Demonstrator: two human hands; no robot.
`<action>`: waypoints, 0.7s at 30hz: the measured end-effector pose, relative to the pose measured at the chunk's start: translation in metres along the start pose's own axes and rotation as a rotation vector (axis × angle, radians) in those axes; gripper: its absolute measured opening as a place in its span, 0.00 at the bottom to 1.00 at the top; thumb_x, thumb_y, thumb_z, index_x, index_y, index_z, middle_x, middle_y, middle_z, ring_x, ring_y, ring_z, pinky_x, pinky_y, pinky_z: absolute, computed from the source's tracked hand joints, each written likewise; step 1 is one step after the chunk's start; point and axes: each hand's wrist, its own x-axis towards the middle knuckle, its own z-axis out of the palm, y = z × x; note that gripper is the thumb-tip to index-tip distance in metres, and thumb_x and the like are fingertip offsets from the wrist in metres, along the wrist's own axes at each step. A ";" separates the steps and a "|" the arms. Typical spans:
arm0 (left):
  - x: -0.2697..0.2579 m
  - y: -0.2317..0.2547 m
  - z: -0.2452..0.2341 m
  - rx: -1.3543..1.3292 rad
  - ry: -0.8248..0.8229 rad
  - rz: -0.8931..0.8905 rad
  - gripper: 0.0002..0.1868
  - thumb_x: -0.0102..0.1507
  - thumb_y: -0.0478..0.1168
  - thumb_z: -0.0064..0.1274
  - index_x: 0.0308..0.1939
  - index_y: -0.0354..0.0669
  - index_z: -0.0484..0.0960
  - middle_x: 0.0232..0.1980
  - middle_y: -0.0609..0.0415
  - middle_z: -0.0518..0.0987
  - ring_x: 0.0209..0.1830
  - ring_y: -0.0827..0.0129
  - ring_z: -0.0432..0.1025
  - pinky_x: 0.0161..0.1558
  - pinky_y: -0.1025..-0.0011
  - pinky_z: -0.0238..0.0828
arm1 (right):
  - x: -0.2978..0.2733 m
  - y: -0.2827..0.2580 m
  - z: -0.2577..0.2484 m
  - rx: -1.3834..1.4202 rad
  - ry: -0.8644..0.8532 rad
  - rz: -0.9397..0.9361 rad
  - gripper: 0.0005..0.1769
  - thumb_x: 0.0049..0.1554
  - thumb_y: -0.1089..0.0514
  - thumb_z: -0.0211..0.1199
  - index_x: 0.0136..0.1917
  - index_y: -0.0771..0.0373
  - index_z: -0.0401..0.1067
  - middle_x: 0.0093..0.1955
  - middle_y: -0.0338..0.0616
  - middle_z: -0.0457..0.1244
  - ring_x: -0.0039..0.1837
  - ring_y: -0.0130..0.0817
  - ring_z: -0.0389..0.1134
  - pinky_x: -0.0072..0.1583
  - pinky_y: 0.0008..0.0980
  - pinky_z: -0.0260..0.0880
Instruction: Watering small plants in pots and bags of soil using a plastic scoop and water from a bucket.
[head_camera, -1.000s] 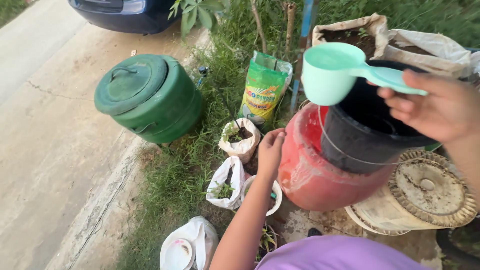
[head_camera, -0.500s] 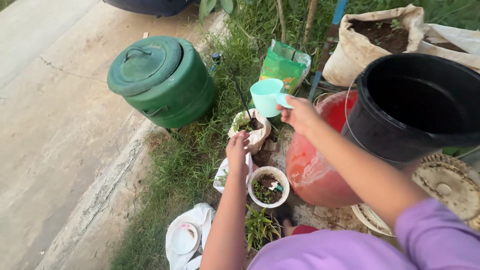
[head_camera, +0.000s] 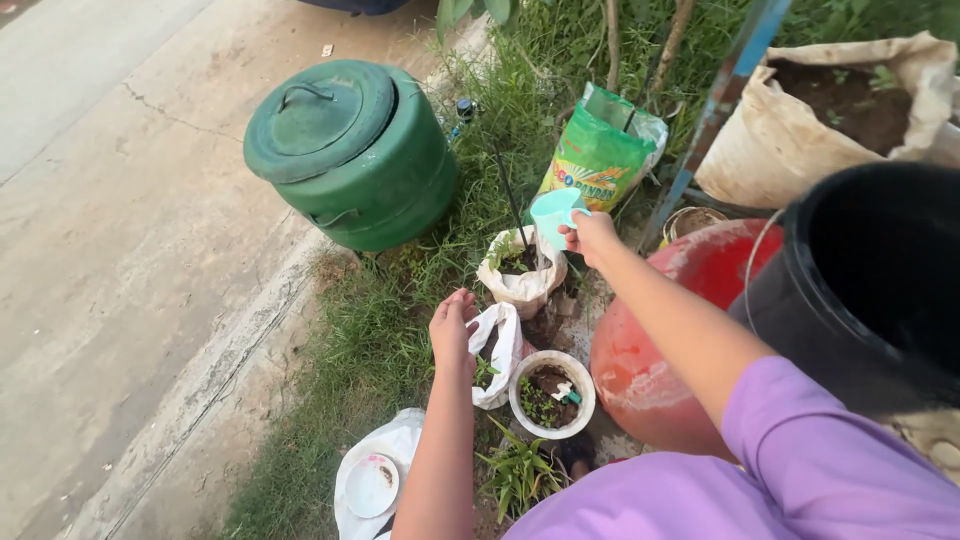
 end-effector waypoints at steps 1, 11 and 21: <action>0.002 0.002 0.000 -0.001 0.005 -0.001 0.17 0.69 0.47 0.46 0.57 0.47 0.81 0.53 0.60 0.84 0.51 0.72 0.74 0.50 0.68 0.71 | 0.006 -0.002 0.001 -0.002 -0.004 0.003 0.12 0.65 0.56 0.52 0.56 0.66 0.70 0.43 0.44 0.68 0.33 0.25 0.61 0.37 0.31 0.68; 0.026 0.005 0.007 -0.006 0.043 -0.014 0.17 0.69 0.47 0.45 0.57 0.47 0.81 0.54 0.60 0.84 0.51 0.72 0.74 0.52 0.67 0.70 | 0.050 -0.023 0.006 -0.094 0.074 -0.005 0.15 0.66 0.55 0.50 0.56 0.69 0.68 0.42 0.47 0.69 0.31 0.27 0.62 0.34 0.31 0.68; 0.032 0.007 0.007 -0.010 0.048 -0.024 0.18 0.69 0.47 0.46 0.59 0.47 0.80 0.56 0.58 0.83 0.54 0.69 0.74 0.53 0.65 0.69 | 0.049 -0.015 0.010 -0.245 0.162 -0.046 0.15 0.65 0.58 0.51 0.60 0.71 0.60 0.39 0.50 0.69 0.30 0.31 0.64 0.30 0.33 0.66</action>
